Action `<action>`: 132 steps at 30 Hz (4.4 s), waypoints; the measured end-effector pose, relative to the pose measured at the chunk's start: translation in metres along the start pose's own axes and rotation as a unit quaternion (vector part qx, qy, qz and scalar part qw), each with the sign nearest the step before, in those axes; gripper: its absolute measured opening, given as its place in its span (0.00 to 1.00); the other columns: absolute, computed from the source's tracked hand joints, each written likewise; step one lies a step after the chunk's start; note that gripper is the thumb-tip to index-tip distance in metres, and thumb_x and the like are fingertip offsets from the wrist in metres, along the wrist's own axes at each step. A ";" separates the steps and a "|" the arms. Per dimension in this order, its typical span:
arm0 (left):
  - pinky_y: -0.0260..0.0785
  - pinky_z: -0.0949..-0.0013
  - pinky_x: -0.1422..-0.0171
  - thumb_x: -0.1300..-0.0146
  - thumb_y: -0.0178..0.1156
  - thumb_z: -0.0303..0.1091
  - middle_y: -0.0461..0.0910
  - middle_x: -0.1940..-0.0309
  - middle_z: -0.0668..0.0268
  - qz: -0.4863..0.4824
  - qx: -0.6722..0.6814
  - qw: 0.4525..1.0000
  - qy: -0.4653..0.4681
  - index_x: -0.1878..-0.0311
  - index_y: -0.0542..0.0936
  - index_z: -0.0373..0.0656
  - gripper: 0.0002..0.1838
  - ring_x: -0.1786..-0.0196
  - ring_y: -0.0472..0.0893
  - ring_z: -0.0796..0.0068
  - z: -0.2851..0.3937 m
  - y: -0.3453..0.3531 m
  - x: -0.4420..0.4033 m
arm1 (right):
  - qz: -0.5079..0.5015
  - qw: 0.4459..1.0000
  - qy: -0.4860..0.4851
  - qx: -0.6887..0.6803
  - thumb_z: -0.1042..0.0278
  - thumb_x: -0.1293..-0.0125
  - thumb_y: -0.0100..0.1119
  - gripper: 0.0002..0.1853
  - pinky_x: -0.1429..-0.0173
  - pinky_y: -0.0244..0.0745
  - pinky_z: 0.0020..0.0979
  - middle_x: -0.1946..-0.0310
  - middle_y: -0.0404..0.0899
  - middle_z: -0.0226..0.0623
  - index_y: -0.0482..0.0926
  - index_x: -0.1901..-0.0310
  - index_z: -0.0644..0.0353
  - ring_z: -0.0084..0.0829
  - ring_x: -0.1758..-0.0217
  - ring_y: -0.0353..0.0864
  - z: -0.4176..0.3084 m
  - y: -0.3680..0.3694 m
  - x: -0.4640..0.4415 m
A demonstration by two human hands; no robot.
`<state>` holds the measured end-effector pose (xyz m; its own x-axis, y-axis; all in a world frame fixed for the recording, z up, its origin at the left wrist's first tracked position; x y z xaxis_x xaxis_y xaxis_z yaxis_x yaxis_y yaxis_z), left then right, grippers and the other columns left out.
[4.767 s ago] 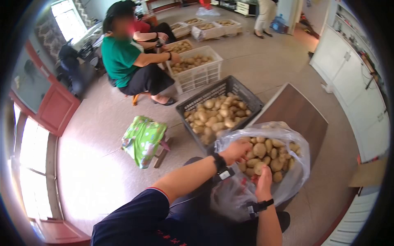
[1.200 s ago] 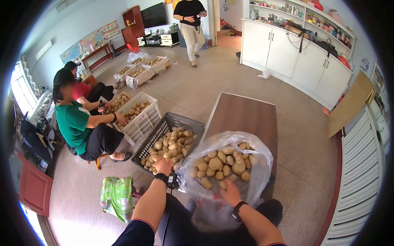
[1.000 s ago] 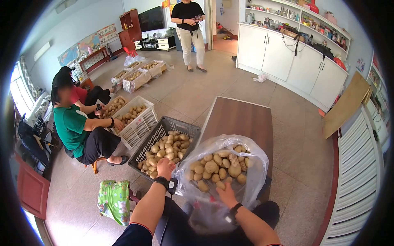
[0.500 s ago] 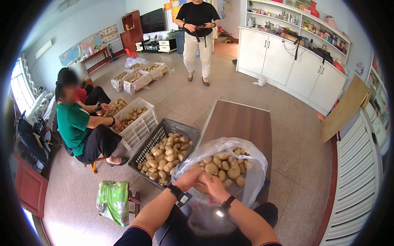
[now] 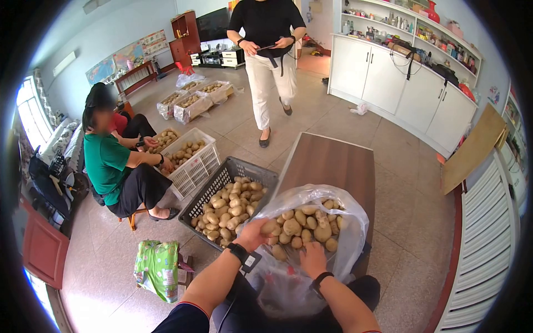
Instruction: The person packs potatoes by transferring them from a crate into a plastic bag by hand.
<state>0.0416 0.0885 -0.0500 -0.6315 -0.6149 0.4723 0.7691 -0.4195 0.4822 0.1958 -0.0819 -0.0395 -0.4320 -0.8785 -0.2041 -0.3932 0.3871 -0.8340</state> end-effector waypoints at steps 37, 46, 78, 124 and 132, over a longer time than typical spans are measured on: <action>0.76 0.58 0.55 0.38 0.56 0.31 0.77 0.54 0.59 0.352 -0.173 0.885 0.252 0.41 0.72 0.49 0.20 0.54 0.79 0.58 -0.011 -0.222 -0.068 | -0.086 0.996 0.015 -0.031 0.68 0.39 0.62 0.18 0.44 0.70 0.46 0.52 0.72 0.53 0.73 0.49 0.66 0.56 0.47 0.73 0.051 0.033 0.023; 0.73 0.58 0.50 0.34 0.55 0.35 0.77 0.55 0.60 0.282 0.216 0.908 0.220 0.40 0.72 0.46 0.19 0.55 0.81 0.60 -0.001 -0.185 -0.036 | -0.060 0.983 0.064 -0.159 0.58 0.30 0.56 0.19 0.52 0.72 0.43 0.61 0.79 0.53 0.73 0.52 0.69 0.52 0.57 0.78 0.037 0.009 0.024; 0.78 0.65 0.64 0.31 0.53 0.48 0.79 0.56 0.58 -0.077 -0.181 0.980 0.009 0.48 0.76 0.40 0.20 0.62 0.84 0.61 0.007 0.013 0.038 | -0.137 0.956 -0.017 -0.257 0.63 0.34 0.63 0.19 0.57 0.76 0.31 0.59 0.83 0.47 0.74 0.47 0.66 0.32 0.58 0.85 -0.094 -0.012 -0.023; 0.81 0.60 0.50 0.30 0.52 0.30 0.75 0.56 0.55 0.202 -0.412 0.800 0.387 0.51 0.69 0.34 0.11 0.55 0.80 0.57 -0.002 -0.208 -0.077 | -0.095 0.989 0.083 0.072 0.73 0.47 0.62 0.29 0.45 0.73 0.50 0.44 0.70 0.50 0.69 0.41 0.54 0.56 0.46 0.75 0.078 0.023 0.018; 0.77 0.56 0.56 0.32 0.55 0.35 0.77 0.55 0.56 0.235 0.156 0.957 0.068 0.47 0.73 0.38 0.15 0.59 0.81 0.55 -0.001 -0.134 -0.035 | -0.080 0.990 0.113 0.002 0.69 0.47 0.61 0.29 0.44 0.72 0.47 0.46 0.73 0.52 0.69 0.41 0.58 0.55 0.45 0.74 0.083 0.025 0.025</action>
<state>-0.0396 0.1658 -0.1317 -0.1875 -0.7761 0.6020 0.8848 0.1327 0.4466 0.2423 -0.1172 -0.1079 -0.5362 -0.8426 0.0501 -0.4676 0.2470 -0.8487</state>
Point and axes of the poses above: each hand's wrist, its own x-axis away from the middle knuckle, its own y-axis out of the palm, z = x × y, the point moved 7 cm from there along -x, towards the middle knuckle
